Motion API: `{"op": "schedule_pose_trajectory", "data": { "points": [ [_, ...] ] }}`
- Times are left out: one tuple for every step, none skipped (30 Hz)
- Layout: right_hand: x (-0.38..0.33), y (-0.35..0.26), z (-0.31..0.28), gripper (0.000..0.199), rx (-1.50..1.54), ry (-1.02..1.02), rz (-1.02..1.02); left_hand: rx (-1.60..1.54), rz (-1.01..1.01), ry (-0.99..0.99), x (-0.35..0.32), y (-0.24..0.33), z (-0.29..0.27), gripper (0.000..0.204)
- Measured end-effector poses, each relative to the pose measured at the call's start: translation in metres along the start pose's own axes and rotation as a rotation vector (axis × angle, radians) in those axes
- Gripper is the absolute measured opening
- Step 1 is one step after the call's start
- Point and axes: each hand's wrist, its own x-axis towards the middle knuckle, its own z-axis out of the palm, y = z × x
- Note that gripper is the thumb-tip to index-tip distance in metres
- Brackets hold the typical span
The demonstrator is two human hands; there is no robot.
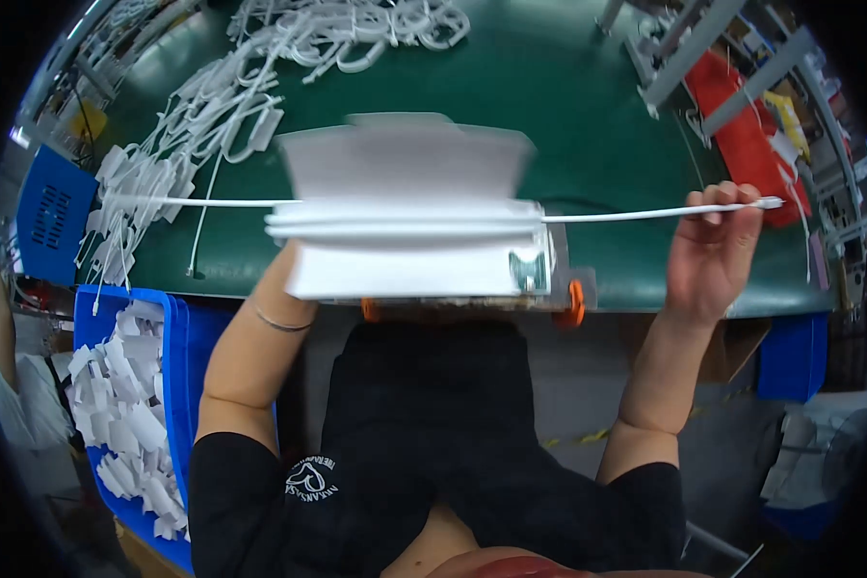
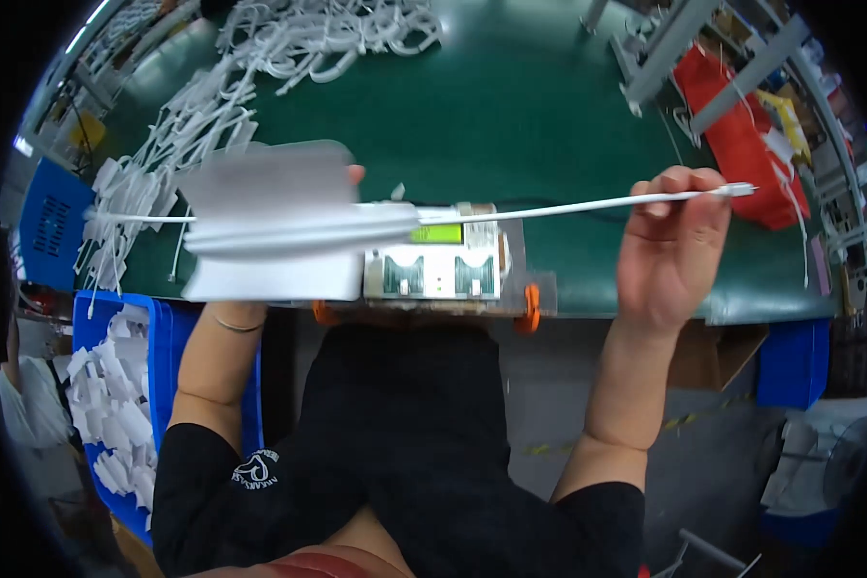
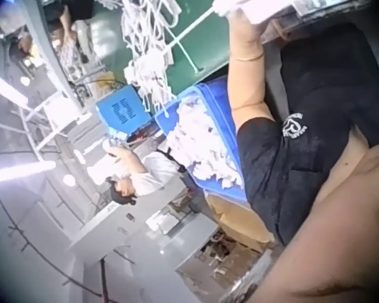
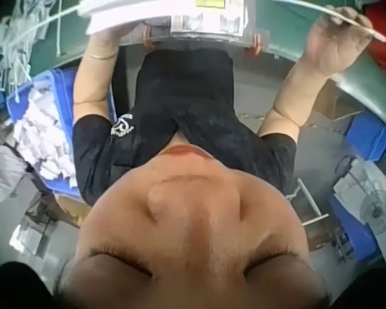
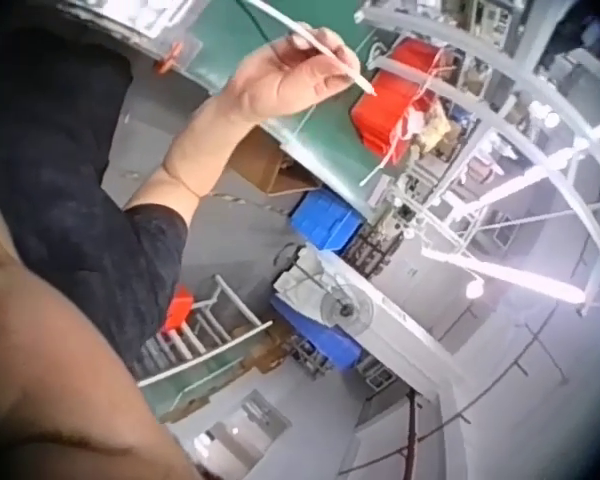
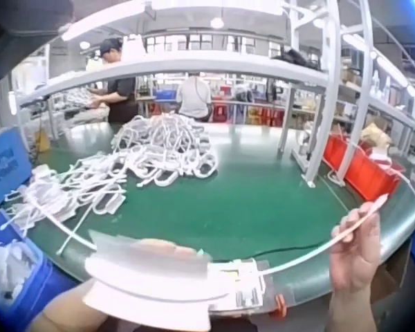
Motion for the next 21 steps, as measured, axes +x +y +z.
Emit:
{"op": "schedule_pose_trajectory", "data": {
  "points": [
    [0.002,0.014,0.005,0.032,-0.125,0.012,-0.003,0.026,0.312,-0.579,0.032,0.005,0.001,0.039],
    [0.002,0.032,0.006,0.037,-0.240,0.026,-0.006,-0.189,0.230,-0.180,0.018,0.011,0.035,0.028],
    [0.002,0.050,0.004,0.047,-0.255,-0.116,0.107,-0.114,0.236,-0.060,0.037,0.007,0.020,0.017],
    [-0.006,0.065,0.009,0.056,-0.409,-0.171,0.277,-0.122,0.220,0.017,0.055,0.001,0.017,0.014],
    [-0.012,0.079,0.023,0.060,-0.315,-0.121,0.463,-0.229,0.082,0.103,0.065,-0.006,0.011,0.015],
    [-0.012,0.093,0.027,0.056,-0.237,-0.152,0.470,-0.152,-0.021,0.193,0.079,-0.016,0.002,0.019],
    [-0.004,0.102,0.029,0.053,-0.266,-0.130,0.484,-0.072,-0.135,0.200,0.087,-0.021,-0.003,0.021],
    [0.007,0.111,0.028,0.050,-0.294,-0.102,0.501,0.009,-0.254,0.209,0.093,-0.025,-0.009,0.023],
    [0.019,0.128,0.013,0.046,-0.263,-0.080,0.540,-0.007,-0.312,0.144,0.094,-0.028,-0.019,0.025],
    [0.030,0.135,0.011,0.046,-0.261,-0.084,0.541,-0.006,-0.308,0.147,0.095,-0.028,-0.028,0.025],
    [0.039,0.142,0.009,0.045,-0.235,-0.089,0.620,0.065,-0.309,0.117,0.095,-0.028,-0.038,0.026],
    [0.045,0.148,0.005,0.044,-0.212,-0.089,0.701,0.132,-0.315,0.084,0.096,-0.027,-0.044,0.027],
    [0.049,0.156,-0.004,0.044,-0.144,-0.132,0.778,0.231,-0.350,0.093,0.098,-0.022,-0.051,0.023],
    [0.047,0.161,-0.007,0.044,-0.141,-0.121,0.787,0.227,-0.363,0.097,0.103,-0.022,-0.054,0.023],
    [0.042,0.169,-0.005,0.044,-0.151,-0.085,0.804,0.340,-0.366,0.061,0.106,-0.022,-0.057,0.021],
    [0.038,0.175,-0.005,0.045,-0.162,-0.048,0.821,0.452,-0.371,0.023,0.107,-0.024,-0.061,0.020],
    [0.040,0.173,-0.006,0.044,-0.242,-0.072,0.886,0.391,-0.430,0.000,0.109,-0.031,-0.066,0.018],
    [0.042,0.175,-0.014,0.042,-0.212,-0.089,0.867,0.398,-0.443,0.012,0.110,-0.030,-0.064,0.021],
    [0.044,0.175,-0.022,0.041,-0.183,-0.105,0.847,0.405,-0.456,0.023,0.111,-0.027,-0.060,0.024],
    [0.042,0.174,-0.028,0.039,-0.176,-0.092,0.820,0.370,-0.394,0.090,0.110,-0.026,-0.060,0.031],
    [0.043,0.170,-0.031,0.038,-0.181,-0.089,0.802,0.423,-0.285,0.203,0.111,-0.025,-0.061,0.030]
  ]
}}
